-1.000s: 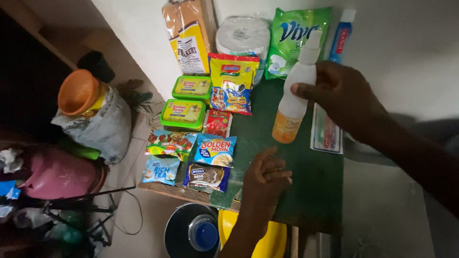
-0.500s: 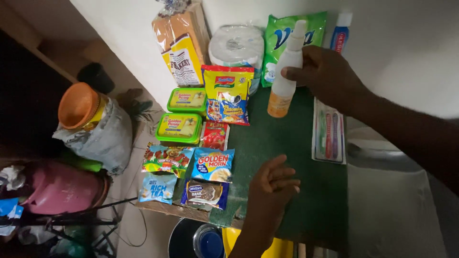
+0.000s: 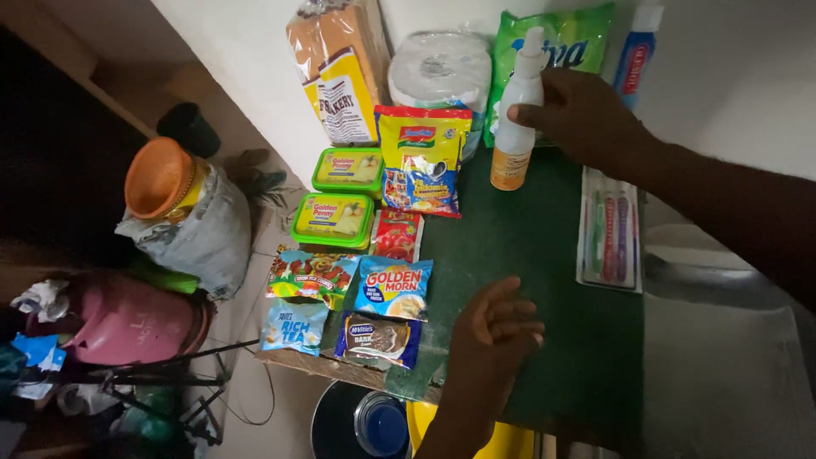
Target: The recorder is organizing various snacks, toiletries, and household items on a table.
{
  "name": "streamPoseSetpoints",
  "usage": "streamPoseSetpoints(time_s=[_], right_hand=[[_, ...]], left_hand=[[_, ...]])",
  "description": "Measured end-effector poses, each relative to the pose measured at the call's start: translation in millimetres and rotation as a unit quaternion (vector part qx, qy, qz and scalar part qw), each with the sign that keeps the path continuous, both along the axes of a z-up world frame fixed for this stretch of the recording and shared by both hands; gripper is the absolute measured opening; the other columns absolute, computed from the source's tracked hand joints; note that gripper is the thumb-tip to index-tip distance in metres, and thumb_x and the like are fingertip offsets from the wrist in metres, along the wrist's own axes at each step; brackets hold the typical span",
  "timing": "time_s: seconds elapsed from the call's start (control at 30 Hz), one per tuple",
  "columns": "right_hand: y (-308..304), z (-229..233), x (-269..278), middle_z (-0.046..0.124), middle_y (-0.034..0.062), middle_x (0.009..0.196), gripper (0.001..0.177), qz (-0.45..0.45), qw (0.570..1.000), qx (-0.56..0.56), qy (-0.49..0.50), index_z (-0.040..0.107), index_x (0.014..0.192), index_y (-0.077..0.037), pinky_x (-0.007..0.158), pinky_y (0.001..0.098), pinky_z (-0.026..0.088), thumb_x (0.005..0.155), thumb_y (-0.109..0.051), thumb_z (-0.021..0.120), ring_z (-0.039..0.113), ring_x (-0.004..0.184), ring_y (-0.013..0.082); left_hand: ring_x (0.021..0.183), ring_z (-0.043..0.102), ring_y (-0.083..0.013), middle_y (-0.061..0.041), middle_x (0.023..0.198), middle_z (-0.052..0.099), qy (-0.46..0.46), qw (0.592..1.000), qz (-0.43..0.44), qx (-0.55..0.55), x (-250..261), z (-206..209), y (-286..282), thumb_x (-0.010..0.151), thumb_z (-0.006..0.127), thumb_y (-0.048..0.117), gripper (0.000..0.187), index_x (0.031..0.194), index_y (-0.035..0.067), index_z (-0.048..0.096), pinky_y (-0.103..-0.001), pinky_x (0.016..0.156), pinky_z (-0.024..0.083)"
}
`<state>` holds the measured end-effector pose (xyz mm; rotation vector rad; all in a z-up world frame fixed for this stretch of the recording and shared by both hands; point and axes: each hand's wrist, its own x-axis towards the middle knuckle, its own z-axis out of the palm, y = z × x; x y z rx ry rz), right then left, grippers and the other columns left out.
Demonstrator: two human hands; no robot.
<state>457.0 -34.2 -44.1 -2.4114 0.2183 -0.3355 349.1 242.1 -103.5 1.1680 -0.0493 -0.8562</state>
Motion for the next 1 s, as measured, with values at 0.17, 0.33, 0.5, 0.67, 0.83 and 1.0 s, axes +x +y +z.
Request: streamPoseSetpoints(time_s=[0.17, 0.33, 0.5, 0.67, 0.83, 1.0], right_hand=[[-10, -14, 15, 0.07, 0.0171, 0.112, 0.045, 0.002, 1.0, 0.004, 0.015, 0.061, 0.126, -0.002, 0.083, 0.0433, 0.057, 0.101, -0.04, 0.062, 0.071, 0.095, 0.0267], [-12, -16, 25, 0.07, 0.0175, 0.111, 0.045, -0.003, 1.0, -0.008, 0.011, 0.061, 0.123, -0.001, 0.083, 0.0447, 0.056, 0.1, -0.04, 0.064, 0.07, 0.096, 0.0273], [-19, -29, 33, 0.069, 0.0181, 0.107, 0.045, -0.009, 0.999, -0.039, 0.018, 0.062, 0.121, -0.001, 0.08, 0.0449, 0.056, 0.101, -0.041, 0.066, 0.069, 0.091, 0.0274], [-15, -27, 29, 0.069, 0.0168, 0.105, 0.045, -0.007, 0.999, 0.0, 0.043, 0.061, 0.123, -0.002, 0.075, 0.0429, 0.057, 0.1, -0.041, 0.063, 0.069, 0.087, 0.0266], [-11, -24, 25, 0.069, 0.0162, 0.105, 0.046, -0.026, 0.998, 0.004, 0.059, 0.06, 0.123, -0.002, 0.077, 0.0432, 0.058, 0.099, -0.042, 0.064, 0.07, 0.087, 0.0252], [-16, -29, 30, 0.068, 0.0164, 0.11, 0.047, -0.045, 0.997, 0.001, 0.068, 0.06, 0.125, -0.003, 0.084, 0.0477, 0.057, 0.099, -0.043, 0.064, 0.069, 0.095, 0.0287]], left_hand=[[0.107, 0.068, -0.0196, -0.014, 0.122, 0.064, 0.035, 0.999, -0.01, 0.026, 5, 16, 5, 0.079, 0.067, -0.004, 0.07, 0.146, 0.005, 0.05, -0.032, 0.092, 0.059], [0.108, 0.069, -0.0185, -0.012, 0.123, 0.065, 0.011, 0.998, -0.004, 0.057, 10, 12, 5, 0.08, 0.066, -0.003, 0.068, 0.145, 0.006, 0.05, -0.031, 0.092, 0.059], [0.103, 0.068, -0.0195, -0.014, 0.12, 0.064, -0.029, 0.999, 0.017, -0.008, 12, -5, 5, 0.079, 0.066, -0.006, 0.069, 0.146, 0.003, 0.051, -0.031, 0.089, 0.058], [0.103, 0.069, -0.0189, -0.014, 0.12, 0.065, -0.023, 1.0, 0.02, 0.004, 12, -4, 9, 0.08, 0.066, -0.005, 0.068, 0.145, 0.004, 0.051, -0.03, 0.09, 0.058], [0.105, 0.07, -0.0185, -0.014, 0.121, 0.066, -0.012, 0.999, 0.009, 0.048, 16, 13, 6, 0.079, 0.064, -0.004, 0.067, 0.144, 0.005, 0.051, -0.03, 0.09, 0.059], [0.105, 0.069, -0.0195, -0.014, 0.122, 0.065, 0.016, 0.999, 0.002, 0.031, 20, 13, 1, 0.081, 0.066, -0.003, 0.067, 0.145, 0.006, 0.05, -0.031, 0.09, 0.059]])
